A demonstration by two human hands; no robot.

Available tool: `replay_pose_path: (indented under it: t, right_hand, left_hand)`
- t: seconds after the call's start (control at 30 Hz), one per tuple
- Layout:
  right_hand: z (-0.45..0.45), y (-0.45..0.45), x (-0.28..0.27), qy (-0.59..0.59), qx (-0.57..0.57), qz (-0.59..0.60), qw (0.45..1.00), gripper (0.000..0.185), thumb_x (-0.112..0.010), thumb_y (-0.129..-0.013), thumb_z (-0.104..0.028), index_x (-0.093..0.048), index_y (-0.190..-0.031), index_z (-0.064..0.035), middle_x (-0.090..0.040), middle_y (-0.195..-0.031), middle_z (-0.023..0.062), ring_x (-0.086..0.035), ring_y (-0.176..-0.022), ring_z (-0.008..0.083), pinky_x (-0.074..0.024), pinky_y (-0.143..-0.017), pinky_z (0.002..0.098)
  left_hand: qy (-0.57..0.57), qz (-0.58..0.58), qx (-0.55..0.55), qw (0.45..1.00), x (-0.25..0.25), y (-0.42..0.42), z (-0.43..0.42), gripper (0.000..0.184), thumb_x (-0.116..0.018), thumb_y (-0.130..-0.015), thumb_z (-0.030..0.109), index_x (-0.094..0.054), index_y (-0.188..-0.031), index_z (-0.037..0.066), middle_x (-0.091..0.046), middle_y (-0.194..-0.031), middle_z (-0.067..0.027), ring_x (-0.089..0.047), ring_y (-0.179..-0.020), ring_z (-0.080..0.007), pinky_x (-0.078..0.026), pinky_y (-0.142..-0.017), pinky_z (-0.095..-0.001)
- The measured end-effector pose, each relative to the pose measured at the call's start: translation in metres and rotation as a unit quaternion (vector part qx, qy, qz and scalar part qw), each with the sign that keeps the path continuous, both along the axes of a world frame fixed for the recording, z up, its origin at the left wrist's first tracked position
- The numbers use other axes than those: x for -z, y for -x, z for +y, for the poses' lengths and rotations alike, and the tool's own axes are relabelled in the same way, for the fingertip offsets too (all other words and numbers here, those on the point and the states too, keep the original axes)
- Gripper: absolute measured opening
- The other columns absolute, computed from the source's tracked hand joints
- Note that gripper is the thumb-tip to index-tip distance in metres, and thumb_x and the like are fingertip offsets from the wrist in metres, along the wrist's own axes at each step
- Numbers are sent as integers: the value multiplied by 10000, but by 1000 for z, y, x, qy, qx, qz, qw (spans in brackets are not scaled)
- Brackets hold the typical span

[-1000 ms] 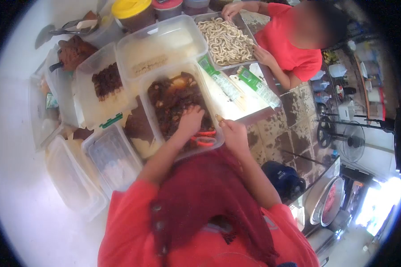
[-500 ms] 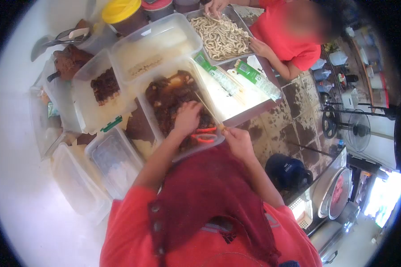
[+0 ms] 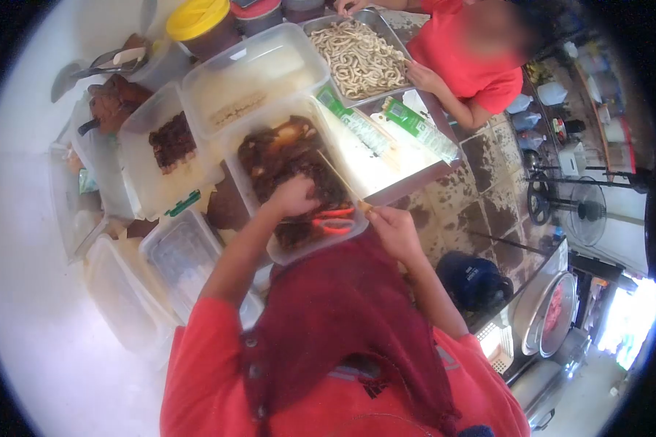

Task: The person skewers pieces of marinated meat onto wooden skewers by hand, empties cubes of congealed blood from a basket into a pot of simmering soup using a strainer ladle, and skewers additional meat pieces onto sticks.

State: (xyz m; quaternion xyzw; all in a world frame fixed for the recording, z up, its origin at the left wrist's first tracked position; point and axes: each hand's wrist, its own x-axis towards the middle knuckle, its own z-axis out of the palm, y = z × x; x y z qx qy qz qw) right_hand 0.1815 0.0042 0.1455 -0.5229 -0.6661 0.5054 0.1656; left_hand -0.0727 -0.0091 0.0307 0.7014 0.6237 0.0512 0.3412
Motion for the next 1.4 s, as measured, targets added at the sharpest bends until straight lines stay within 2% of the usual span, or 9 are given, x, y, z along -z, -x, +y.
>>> replay_pose_path:
  t: [0.17,0.3,0.53,0.6,0.7,1.0,1.1,1.3,1.4]
  right_hand:
    - [1,2,7,20,-6,3,1000,212,-567,-836,-153,-620,-893,44,-591,-670,105,-535,-644,112,-437,-615,273]
    - [1,8,0,-28,-13,13,999,190,-546,-839,-158,-612,-863,18,-549,-619,148,-517,-570,138,-434,-570,304]
    - [0,2,-12,-1,2,-5,1000,198,-554,-840,-152,-619,-894,27,-588,-669,101,-526,-640,113,-434,-608,280]
    - [-2,-3,-11,9,13,-4,1000,200,-554,-841,-154,-619,-894,28,-591,-676,103,-527,-648,109,-436,-614,280]
    - [-6,-4,0,16,12,-2,1000,198,-541,-845,-157,-620,-893,18,-589,-674,160,-552,-624,139,-449,-610,305]
    - [-11,2,8,11,-23,-17,1000,219,-543,-839,-185,-615,-880,18,-546,-617,185,-533,-551,179,-433,-557,337]
    - [-13,3,3,5,-8,-6,1000,218,-542,-839,-184,-614,-873,19,-528,-591,173,-517,-537,177,-423,-542,339]
    - [-15,5,-3,70,-5,-15,997,210,-530,-849,-165,-615,-899,21,-468,-560,81,-442,-550,107,-402,-534,302]
    - [-20,17,-23,96,-30,-13,995,202,-519,-857,-136,-609,-910,37,-476,-604,9,-431,-603,66,-400,-558,260]
  left_hand:
    - [-188,167,93,963,2,-33,-5,172,-569,-715,162,-621,-839,54,-556,-906,-124,-565,-874,-286,-457,-709,-400]
    - [-116,294,25,948,10,-62,-3,164,-521,-749,139,-668,-780,74,-625,-825,-110,-617,-787,-252,-475,-684,-386]
    - [196,9,-134,971,16,-20,19,182,-494,-763,86,-646,-827,8,-651,-864,-177,-653,-739,-255,-519,-633,-373]
    - [295,-387,-408,773,6,1,2,175,-491,-812,101,-613,-902,13,-652,-874,-158,-647,-735,-240,-517,-615,-353]
    - [264,-570,-517,582,18,17,-18,202,-480,-848,114,-539,-1026,38,-644,-864,-128,-638,-722,-211,-521,-585,-337]
    - [263,-338,-555,713,29,31,-12,241,-659,-762,249,-596,-829,27,-629,-774,-100,-610,-663,-191,-465,-545,-306]
    - [204,-215,-459,837,48,31,-9,186,-648,-779,233,-611,-762,51,-609,-699,-71,-602,-670,-170,-441,-535,-292]
    - [179,-660,-528,504,22,25,-21,184,-522,-878,114,-532,-1007,-17,-618,-950,-121,-614,-805,-218,-518,-676,-286]
    - [113,-735,-536,398,3,10,-12,212,-481,-896,91,-491,-1076,-21,-582,-1075,-143,-592,-947,-230,-516,-756,-301]
